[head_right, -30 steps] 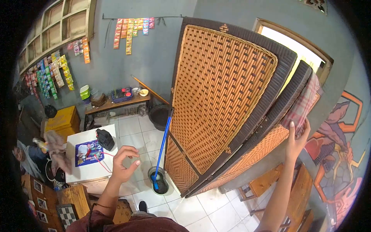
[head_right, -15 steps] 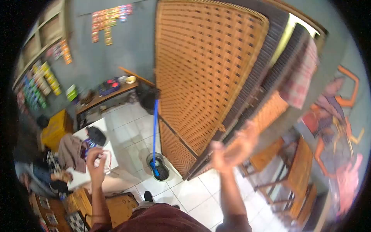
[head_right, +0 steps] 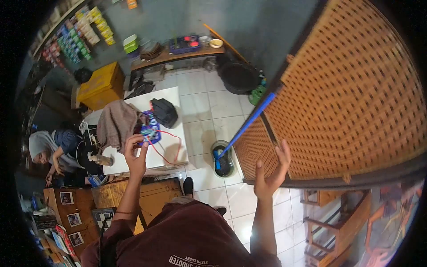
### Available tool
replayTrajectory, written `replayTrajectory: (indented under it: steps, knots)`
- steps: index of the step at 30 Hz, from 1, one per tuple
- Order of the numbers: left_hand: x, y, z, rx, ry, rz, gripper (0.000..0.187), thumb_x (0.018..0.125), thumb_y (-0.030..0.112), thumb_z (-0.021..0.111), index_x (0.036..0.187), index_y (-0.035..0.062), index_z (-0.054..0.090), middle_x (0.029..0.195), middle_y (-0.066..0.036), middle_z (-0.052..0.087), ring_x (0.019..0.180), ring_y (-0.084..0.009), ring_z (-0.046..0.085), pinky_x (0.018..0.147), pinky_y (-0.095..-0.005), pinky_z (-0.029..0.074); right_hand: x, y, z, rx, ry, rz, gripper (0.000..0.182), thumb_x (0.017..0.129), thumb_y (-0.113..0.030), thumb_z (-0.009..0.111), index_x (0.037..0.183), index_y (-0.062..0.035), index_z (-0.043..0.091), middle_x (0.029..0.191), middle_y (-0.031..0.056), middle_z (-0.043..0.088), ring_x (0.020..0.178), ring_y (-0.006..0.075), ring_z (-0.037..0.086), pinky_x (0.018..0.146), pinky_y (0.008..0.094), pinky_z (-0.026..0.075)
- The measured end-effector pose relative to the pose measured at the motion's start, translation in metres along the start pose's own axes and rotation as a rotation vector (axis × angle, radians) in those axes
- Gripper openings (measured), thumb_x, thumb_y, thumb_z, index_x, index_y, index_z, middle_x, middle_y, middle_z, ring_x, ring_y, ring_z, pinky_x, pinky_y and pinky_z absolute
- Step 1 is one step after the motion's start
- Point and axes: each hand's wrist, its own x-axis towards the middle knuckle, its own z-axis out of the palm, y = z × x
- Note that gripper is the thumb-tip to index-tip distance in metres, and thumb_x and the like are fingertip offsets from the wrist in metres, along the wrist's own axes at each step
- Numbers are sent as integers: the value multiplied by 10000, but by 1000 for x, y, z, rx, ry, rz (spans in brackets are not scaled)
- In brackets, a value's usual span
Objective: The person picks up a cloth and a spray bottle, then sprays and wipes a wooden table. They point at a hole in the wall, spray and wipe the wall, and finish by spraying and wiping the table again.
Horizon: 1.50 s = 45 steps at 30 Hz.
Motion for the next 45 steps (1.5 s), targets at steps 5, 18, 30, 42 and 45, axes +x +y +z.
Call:
replayTrajectory:
  steps: [5,18,30,42,45]
  knots:
    - [3,-61,-60,501,335,220,409,794,82,751,1138,28,536,1392,-220,404,1261,-355,425,1039,-456,352,-12,-5,112,248,-185,154,522,795,-100,724,1253,9,497,1389,234,432,1322,371,392,1092,462,300]
    - [105,25,37,-265,-160,379,254,802,104,675,1012,8,568,1186,-181,535,1129,-317,508,1005,-424,385,78,-31,75,-106,146,-38,499,768,-123,745,1214,-23,546,1372,222,473,1263,365,467,1055,445,357]
    - [111,289,201,-923,-632,731,848,858,648,529,1394,5,396,1479,-183,376,1360,-298,365,1094,-451,268,81,-106,-160,-500,553,-206,681,831,-348,634,1366,21,431,1433,249,395,1363,373,346,1123,461,252]
    - [67,535,288,-632,-197,1209,742,822,551,670,1394,143,433,1490,-128,355,1406,-316,297,1143,-537,225,185,-151,-340,-1108,558,-278,663,845,-415,677,1366,-66,462,1416,229,417,1328,385,376,1094,465,317]
    - [100,577,302,-427,125,1345,817,763,642,669,1383,162,439,1484,-92,378,1392,-304,328,1167,-535,196,219,-156,-369,-1182,523,-337,688,844,-467,658,1364,-63,458,1423,221,411,1330,387,368,1089,477,323]
